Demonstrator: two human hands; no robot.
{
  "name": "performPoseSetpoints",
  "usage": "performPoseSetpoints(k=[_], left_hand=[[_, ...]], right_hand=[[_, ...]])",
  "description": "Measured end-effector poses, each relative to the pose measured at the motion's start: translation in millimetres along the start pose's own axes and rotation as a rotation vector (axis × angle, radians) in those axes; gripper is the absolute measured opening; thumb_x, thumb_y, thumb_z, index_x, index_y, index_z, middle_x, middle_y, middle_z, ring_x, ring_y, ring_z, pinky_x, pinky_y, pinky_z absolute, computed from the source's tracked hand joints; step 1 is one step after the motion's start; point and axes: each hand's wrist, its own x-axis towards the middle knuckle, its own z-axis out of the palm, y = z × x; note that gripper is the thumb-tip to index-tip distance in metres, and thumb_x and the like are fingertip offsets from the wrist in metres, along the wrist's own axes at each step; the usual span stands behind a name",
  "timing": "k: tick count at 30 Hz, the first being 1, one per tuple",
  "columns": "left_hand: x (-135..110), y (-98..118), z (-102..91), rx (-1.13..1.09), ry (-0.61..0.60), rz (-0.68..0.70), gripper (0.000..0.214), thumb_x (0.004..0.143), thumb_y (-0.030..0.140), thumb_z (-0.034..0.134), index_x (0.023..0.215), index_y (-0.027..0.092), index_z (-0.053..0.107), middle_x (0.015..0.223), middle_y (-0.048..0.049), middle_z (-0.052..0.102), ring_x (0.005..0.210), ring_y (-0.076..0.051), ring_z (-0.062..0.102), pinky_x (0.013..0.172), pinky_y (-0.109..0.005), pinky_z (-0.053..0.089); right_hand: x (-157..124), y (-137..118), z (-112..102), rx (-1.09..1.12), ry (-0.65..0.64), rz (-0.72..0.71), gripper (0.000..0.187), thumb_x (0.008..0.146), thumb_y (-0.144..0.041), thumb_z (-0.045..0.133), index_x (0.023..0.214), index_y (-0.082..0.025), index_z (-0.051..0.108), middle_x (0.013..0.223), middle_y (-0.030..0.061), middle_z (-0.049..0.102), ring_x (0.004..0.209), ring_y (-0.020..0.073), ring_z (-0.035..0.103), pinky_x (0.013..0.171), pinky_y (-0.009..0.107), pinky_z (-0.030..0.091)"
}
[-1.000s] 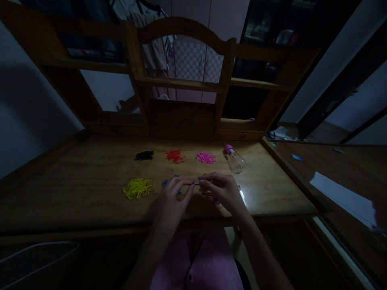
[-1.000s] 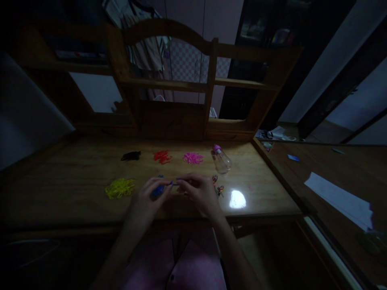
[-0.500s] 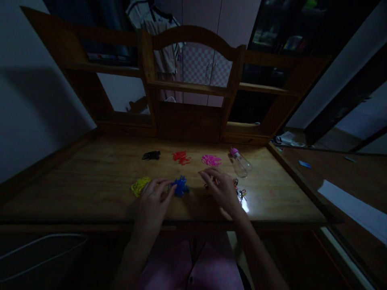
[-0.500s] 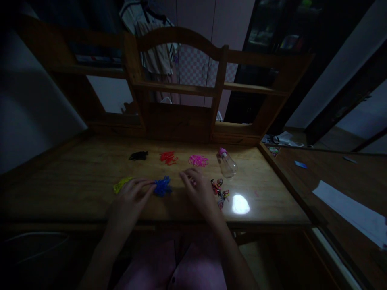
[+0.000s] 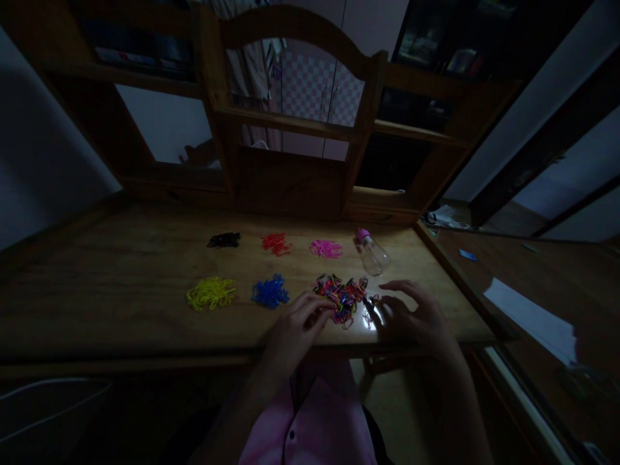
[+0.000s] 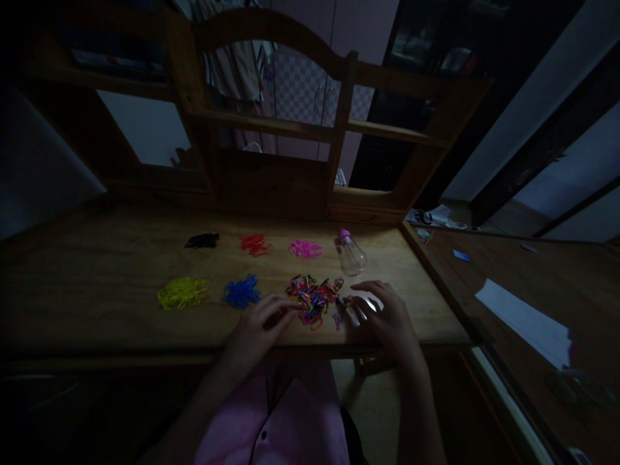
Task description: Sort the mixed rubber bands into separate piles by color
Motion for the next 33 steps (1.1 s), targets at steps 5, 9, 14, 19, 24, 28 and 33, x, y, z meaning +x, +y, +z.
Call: performPoseSetpoints(k=[5, 9, 14, 19, 24, 28, 33], left_hand=[[6, 0, -4.1, -0.08, -0.031, -0.09, 0.019, 0.093, 0.034, 0.054, 0.091, 0.022, 0.07, 0.094, -0.0007, 0.07, 0.09, -0.016, 0.064, 0.083, -0.025, 0.047], [4, -1, -7.0, -0.109, -0.079, -0.161, 0.023, 0.093, 0.038, 0.054, 0.091, 0.022, 0.07, 0.092, -0.0002, 0.071, 0.085, -0.016, 0.065, 0.076, -0.023, 0.048], [4, 0, -6.4, -0.103, -0.072, -0.153, 0.023, 0.092, 0.038, 0.054, 0.089, 0.022, 0.07, 0.09, -0.0001, 0.071, 0.084, -0.015, 0.065, 0.076, -0.023, 0.047], [4, 1, -6.5, -0.091, -0.074, -0.142, 0.023, 0.093, 0.038, 0.053, 0.088, 0.022, 0.069, 0.089, 0.0006, 0.07, 0.084, -0.015, 0.065, 0.078, -0.023, 0.046], [4, 0, -6.5, -0.107, -0.082, -0.156, 0.023, 0.093, 0.039, 0.053, 0.091, 0.022, 0.069, 0.092, 0.0002, 0.071, 0.088, -0.015, 0.065, 0.08, -0.024, 0.046], [4, 0, -6.3, -0.127, -0.07, -0.143, 0.022, 0.092, 0.038, 0.054, 0.089, 0.022, 0.069, 0.091, 0.0001, 0.071, 0.086, -0.015, 0.065, 0.081, -0.024, 0.046], [6, 3, -6.6, -0.147, -0.07, -0.164, 0.023, 0.092, 0.038, 0.054, 0.088, 0.021, 0.07, 0.09, -0.0011, 0.072, 0.085, -0.016, 0.065, 0.077, -0.024, 0.047]], right_hand=[[45, -10, 16, -0.031, -0.146, -0.198, 0.026, 0.088, -0.015, 0.058, 0.11, -0.025, 0.067, 0.11, 0.0052, 0.067, 0.106, 0.021, 0.06, 0.094, 0.037, 0.045], [88, -17, 24, -0.091, -0.454, -0.302, 0.033, 0.08, -0.001, 0.055, 0.1, -0.022, 0.071, 0.101, 0.0044, 0.07, 0.099, 0.0186, 0.062, 0.091, 0.033, 0.045], [115, -20, 28, -0.225, -0.729, -0.228, 0.033, 0.066, 0.001, 0.06, 0.091, -0.019, 0.071, 0.09, 0.0031, 0.071, 0.08, 0.016, 0.063, 0.072, 0.025, 0.046], [126, -26, 34, -0.419, -0.835, -0.188, 0.022, 0.063, -0.007, 0.068, 0.081, -0.02, 0.071, 0.08, 0.0019, 0.072, 0.071, 0.0168, 0.062, 0.066, 0.026, 0.042], [131, -26, 31, -0.477, -0.786, -0.183, 0.016, 0.062, -0.011, 0.073, 0.077, -0.019, 0.071, 0.076, 0.0028, 0.071, 0.073, 0.018, 0.062, 0.07, 0.028, 0.042], [135, -16, 21, -0.287, -0.733, -0.162, 0.013, 0.069, -0.019, 0.072, 0.081, -0.016, 0.069, 0.077, 0.0047, 0.07, 0.071, 0.0161, 0.061, 0.067, 0.027, 0.045], [149, -18, 19, -0.037, -0.686, -0.204, 0.015, 0.074, -0.024, 0.067, 0.085, -0.014, 0.067, 0.08, 0.0038, 0.068, 0.07, 0.0134, 0.061, 0.064, 0.024, 0.046]])
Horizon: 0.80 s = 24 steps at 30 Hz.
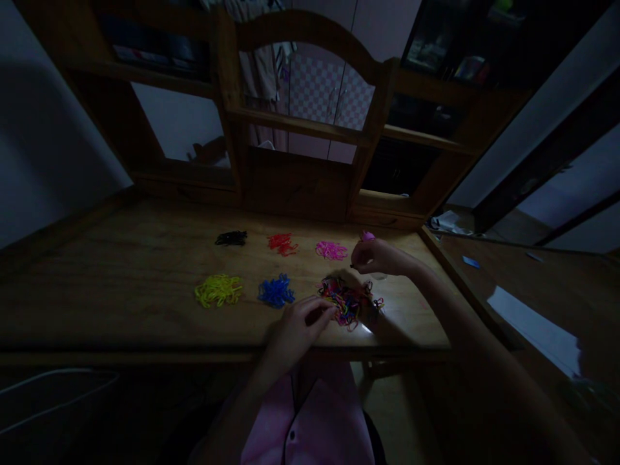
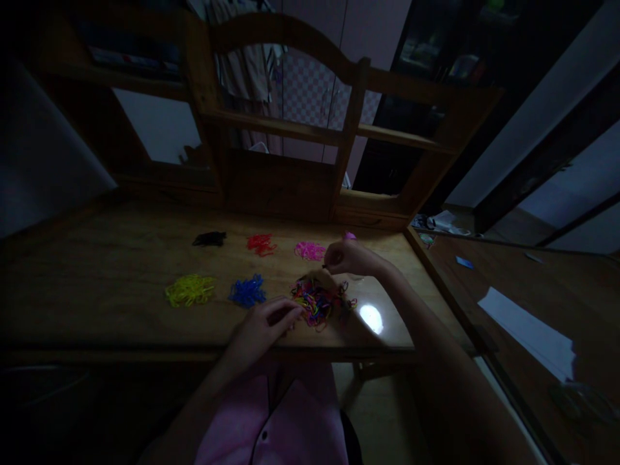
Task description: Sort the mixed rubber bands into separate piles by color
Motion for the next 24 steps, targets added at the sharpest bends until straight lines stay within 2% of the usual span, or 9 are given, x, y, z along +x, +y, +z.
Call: performPoseSetpoints(k=[3, 7, 10, 12, 14, 16, 19, 21, 24], left_hand=[[0, 1, -0.1, -0.006, -0.005, -0.001, 0.025, 0.092, 0.039, 0.053, 0.089, 0.022, 0.07, 0.089, -0.0014, 0.072, 0.084, -0.017, 0.065, 0.075, -0.024, 0.047], [0, -1, -0.2, 0.024, 0.039, 0.009, 0.02, 0.09, 0.033, 0.054, 0.09, 0.022, 0.071, 0.093, -0.0015, 0.073, 0.086, -0.018, 0.065, 0.079, -0.027, 0.048], [-1, -4, -0.4, 0.052, 0.045, -0.029, 0.018, 0.088, 0.031, 0.057, 0.093, 0.022, 0.072, 0.096, -0.0031, 0.074, 0.088, -0.02, 0.066, 0.081, -0.029, 0.049], [-2, -5, -0.4, 0.031, 0.021, -0.04, 0.02, 0.088, 0.03, 0.057, 0.099, 0.023, 0.072, 0.098, -0.0037, 0.074, 0.089, -0.021, 0.067, 0.079, -0.029, 0.05], [-3, -7, 0.1, 0.007, 0.015, -0.036, 0.022, 0.088, 0.027, 0.056, 0.103, 0.023, 0.071, 0.099, -0.0032, 0.074, 0.086, -0.02, 0.067, 0.075, -0.027, 0.05], [-3, -7, 0.9, 0.011, 0.034, -0.039, 0.022, 0.087, 0.022, 0.056, 0.102, 0.024, 0.071, 0.099, -0.0021, 0.074, 0.085, -0.019, 0.067, 0.075, -0.027, 0.05], [-1, -8, 1.9, 0.048, 0.082, -0.035, 0.018, 0.086, 0.022, 0.058, 0.097, 0.023, 0.072, 0.098, -0.002, 0.073, 0.09, -0.019, 0.066, 0.08, -0.028, 0.048], [1, -7, 2.2, 0.054, 0.109, -0.012, 0.016, 0.088, 0.025, 0.057, 0.094, 0.021, 0.071, 0.098, -0.0025, 0.072, 0.092, -0.019, 0.065, 0.082, -0.028, 0.047], [3, -7, 2.4, 0.043, 0.121, 0.002, 0.018, 0.091, 0.03, 0.054, 0.088, 0.02, 0.069, 0.093, -0.0026, 0.071, 0.088, -0.018, 0.065, 0.078, -0.027, 0.047]], right_hand=[[39, -18, 5, -0.007, 0.036, -0.119, 0.015, 0.074, -0.025, 0.067, 0.085, -0.014, 0.068, 0.078, 0.0017, 0.068, 0.072, 0.0126, 0.06, 0.066, 0.023, 0.045], [130, -61, 30, -0.09, 0.004, -0.23, 0.013, 0.072, -0.021, 0.069, 0.083, -0.012, 0.07, 0.077, 0.0025, 0.067, 0.07, 0.0128, 0.059, 0.065, 0.024, 0.041], [195, -94, 58, -0.1, -0.002, -0.248, 0.013, 0.071, -0.018, 0.072, 0.082, -0.012, 0.071, 0.078, 0.0029, 0.067, 0.072, 0.0129, 0.059, 0.066, 0.023, 0.039], [224, -110, 74, -0.104, 0.001, -0.251, 0.01, 0.071, -0.015, 0.072, 0.08, -0.012, 0.07, 0.078, 0.0025, 0.067, 0.074, 0.0127, 0.059, 0.067, 0.022, 0.039], [239, -117, 85, -0.102, 0.034, -0.25, 0.014, 0.071, -0.015, 0.073, 0.084, -0.013, 0.069, 0.085, 0.0033, 0.068, 0.079, 0.0134, 0.059, 0.069, 0.022, 0.039], [239, -116, 86, -0.09, 0.092, -0.249, 0.02, 0.074, -0.017, 0.073, 0.093, -0.014, 0.067, 0.094, 0.0041, 0.068, 0.084, 0.0139, 0.059, 0.072, 0.022, 0.039], [214, -103, 66, -0.066, 0.197, -0.238, 0.023, 0.082, -0.021, 0.066, 0.104, -0.015, 0.063, 0.099, 0.0048, 0.066, 0.087, 0.0139, 0.058, 0.075, 0.023, 0.039], [181, -90, 45, -0.048, 0.257, -0.235, 0.022, 0.086, -0.025, 0.062, 0.105, -0.014, 0.063, 0.097, 0.0049, 0.066, 0.085, 0.0133, 0.058, 0.074, 0.023, 0.04], [114, -66, 15, -0.038, 0.298, -0.237, 0.019, 0.086, -0.028, 0.061, 0.098, -0.014, 0.067, 0.089, 0.0035, 0.067, 0.079, 0.0127, 0.058, 0.071, 0.024, 0.04]])
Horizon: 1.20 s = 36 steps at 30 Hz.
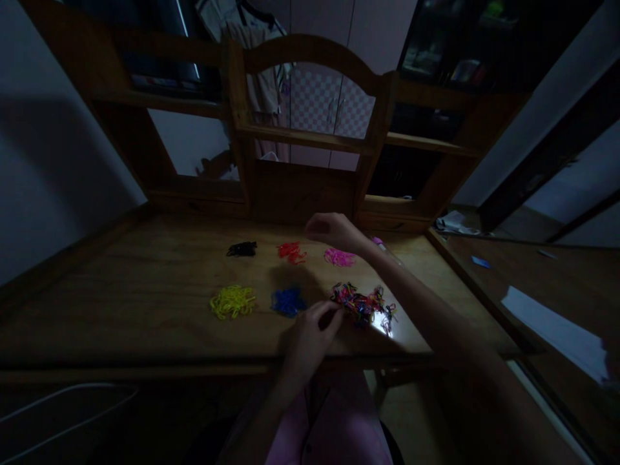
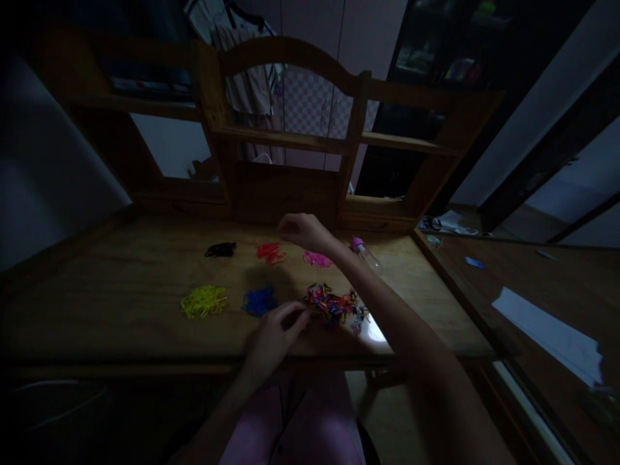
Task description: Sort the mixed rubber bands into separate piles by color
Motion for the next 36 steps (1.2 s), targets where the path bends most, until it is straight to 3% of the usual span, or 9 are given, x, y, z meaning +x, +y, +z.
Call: performPoseSetpoints(k=[4, 8, 16, 20, 25, 30, 36], left_hand=[[1, -2, 0.8, -0.021, -0.023, -0.013, 0.021, 0.092, 0.034, 0.051, 0.088, 0.022, 0.068, 0.09, -0.0015, 0.071, 0.085, -0.017, 0.066, 0.077, -0.026, 0.048], [1, -2, 0.5, -0.029, -0.029, -0.013, 0.021, 0.092, 0.034, 0.052, 0.09, 0.022, 0.069, 0.091, -0.0013, 0.072, 0.086, -0.017, 0.066, 0.078, -0.026, 0.048], [0, -1, 0.7, 0.012, -0.014, 0.0, 0.022, 0.092, 0.035, 0.051, 0.087, 0.022, 0.068, 0.09, -0.0016, 0.071, 0.086, -0.017, 0.065, 0.078, -0.026, 0.048], [-1, -1, 0.6, 0.0, -0.014, -0.002, 0.022, 0.092, 0.035, 0.052, 0.088, 0.021, 0.068, 0.091, -0.0015, 0.071, 0.085, -0.017, 0.065, 0.077, -0.026, 0.048], [-3, 1, -0.9, -0.013, -0.018, -0.009, 0.023, 0.093, 0.036, 0.051, 0.088, 0.021, 0.069, 0.089, -0.0018, 0.071, 0.082, -0.017, 0.065, 0.075, -0.025, 0.048], [-3, 0, -0.9, -0.043, -0.028, -0.045, 0.023, 0.092, 0.037, 0.052, 0.088, 0.021, 0.069, 0.089, -0.0023, 0.071, 0.08, -0.017, 0.065, 0.071, -0.024, 0.049], [-2, -8, 1.6, -0.052, 0.047, -0.033, 0.018, 0.091, 0.032, 0.053, 0.094, 0.021, 0.067, 0.089, -0.0024, 0.067, 0.081, -0.016, 0.064, 0.072, -0.025, 0.049]], right_hand=[[-86, 10, -34, -0.139, -0.154, 0.213, 0.014, 0.081, -0.029, 0.068, 0.09, -0.018, 0.071, 0.08, 0.0027, 0.068, 0.07, 0.0136, 0.059, 0.064, 0.025, 0.041], [-138, 13, -32, -0.197, -0.202, 0.302, 0.01, 0.079, -0.026, 0.07, 0.086, -0.02, 0.073, 0.083, 0.0058, 0.07, 0.068, 0.0152, 0.059, 0.065, 0.028, 0.044], [-144, 10, -13, -0.11, -0.327, 0.314, 0.009, 0.075, -0.017, 0.065, 0.082, -0.018, 0.071, 0.082, 0.0034, 0.07, 0.068, 0.0137, 0.06, 0.062, 0.024, 0.045], [-143, 14, -12, -0.071, -0.295, 0.338, 0.011, 0.074, -0.015, 0.063, 0.083, -0.017, 0.07, 0.079, 0.0031, 0.07, 0.068, 0.0135, 0.062, 0.062, 0.024, 0.046], [-148, 11, -27, 0.111, -0.208, 0.349, 0.014, 0.083, -0.025, 0.062, 0.09, -0.015, 0.068, 0.083, 0.0057, 0.071, 0.069, 0.0144, 0.065, 0.061, 0.025, 0.049], [-177, -7, -39, 0.053, -0.134, 0.327, 0.015, 0.087, -0.026, 0.06, 0.097, -0.021, 0.071, 0.09, 0.0043, 0.073, 0.075, 0.0144, 0.066, 0.063, 0.025, 0.048], [-217, -10, -19, -0.104, -0.123, 0.365, 0.03, 0.082, -0.009, 0.058, 0.099, -0.028, 0.073, 0.091, 0.0006, 0.073, 0.077, 0.016, 0.065, 0.067, 0.026, 0.048]])
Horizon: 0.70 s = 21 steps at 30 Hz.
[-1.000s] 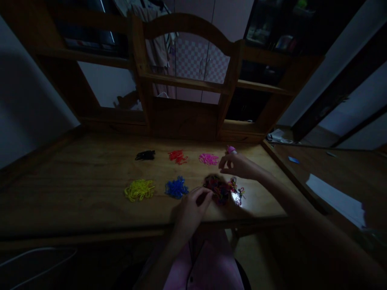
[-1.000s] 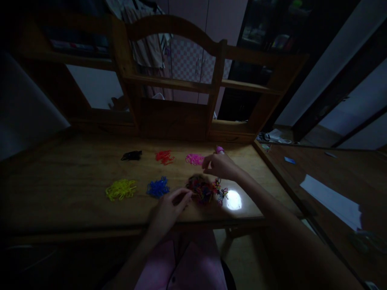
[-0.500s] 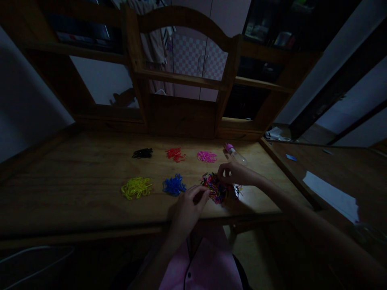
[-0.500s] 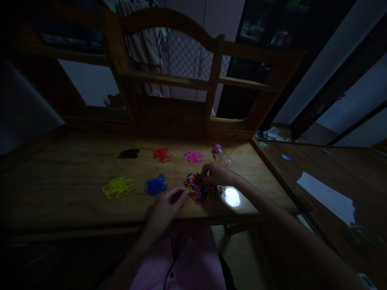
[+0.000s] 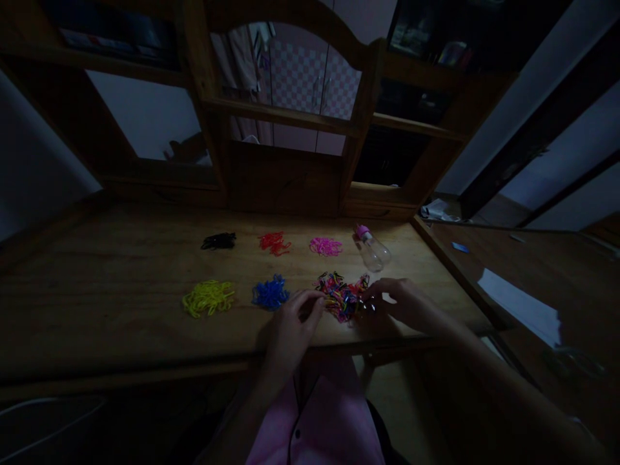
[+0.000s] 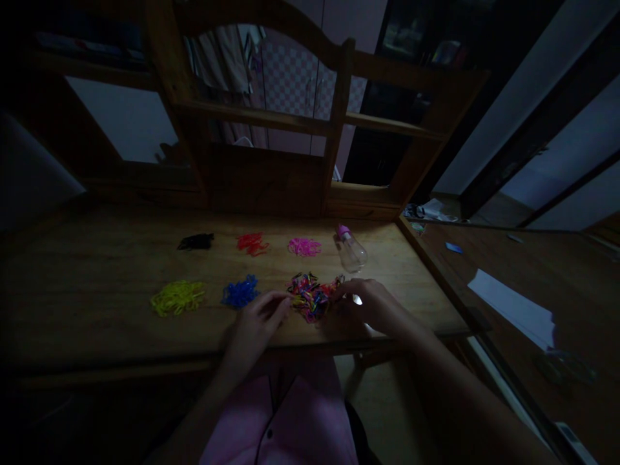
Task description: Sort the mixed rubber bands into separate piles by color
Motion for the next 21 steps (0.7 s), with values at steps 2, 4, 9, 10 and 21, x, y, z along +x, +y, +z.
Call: performPoseSetpoints(k=[2, 4, 9, 10, 21], left_hand=[[1, -1, 1.0, 0.079, 0.019, 0.034, 0.014, 0.089, 0.026, 0.056, 0.094, 0.021, 0.067, 0.09, -0.0024, 0.064, 0.078, -0.015, 0.062, 0.07, -0.025, 0.048], [2, 1, 2.5, 0.16, 0.008, 0.047, 0.012, 0.085, 0.02, 0.058, 0.093, 0.021, 0.067, 0.088, -0.0019, 0.061, 0.073, -0.014, 0.059, 0.066, -0.025, 0.046], [4, 6, 7.1, 0.243, -0.032, 0.017, 0.014, 0.081, 0.013, 0.06, 0.09, 0.02, 0.066, 0.094, -0.0027, 0.058, 0.068, -0.012, 0.057, 0.066, -0.024, 0.048], [5, 6, 7.7, 0.248, -0.033, 0.016, 0.013, 0.081, 0.013, 0.06, 0.09, 0.02, 0.066, 0.095, -0.0027, 0.058, 0.067, -0.012, 0.057, 0.065, -0.024, 0.048], [8, 1, 10.7, 0.273, -0.044, 0.029, 0.009, 0.084, 0.016, 0.058, 0.09, 0.02, 0.062, 0.085, -0.0009, 0.062, 0.07, -0.015, 0.055, 0.066, -0.026, 0.041]], right_hand=[[-3, 0, 7, 0.014, 0.01, -0.017, 0.033, 0.08, -0.007, 0.058, 0.1, -0.028, 0.073, 0.093, 0.0016, 0.072, 0.08, 0.0171, 0.065, 0.071, 0.027, 0.049], [-2, -2, 12, 0.024, 0.029, -0.048, 0.031, 0.08, -0.007, 0.058, 0.099, -0.027, 0.073, 0.094, 0.0025, 0.071, 0.082, 0.0174, 0.065, 0.074, 0.028, 0.049], [6, -7, 13, 0.056, -0.004, -0.134, 0.019, 0.085, -0.01, 0.058, 0.092, -0.023, 0.07, 0.094, 0.0035, 0.067, 0.084, 0.0168, 0.063, 0.074, 0.027, 0.047], [7, -7, 12, 0.07, -0.012, -0.147, 0.019, 0.085, -0.01, 0.058, 0.093, -0.023, 0.07, 0.094, 0.0036, 0.067, 0.085, 0.0167, 0.063, 0.075, 0.027, 0.047], [6, -1, 14, 0.108, 0.003, -0.106, 0.011, 0.084, -0.013, 0.063, 0.093, -0.019, 0.064, 0.087, 0.0013, 0.063, 0.076, 0.0136, 0.058, 0.069, 0.024, 0.044]])
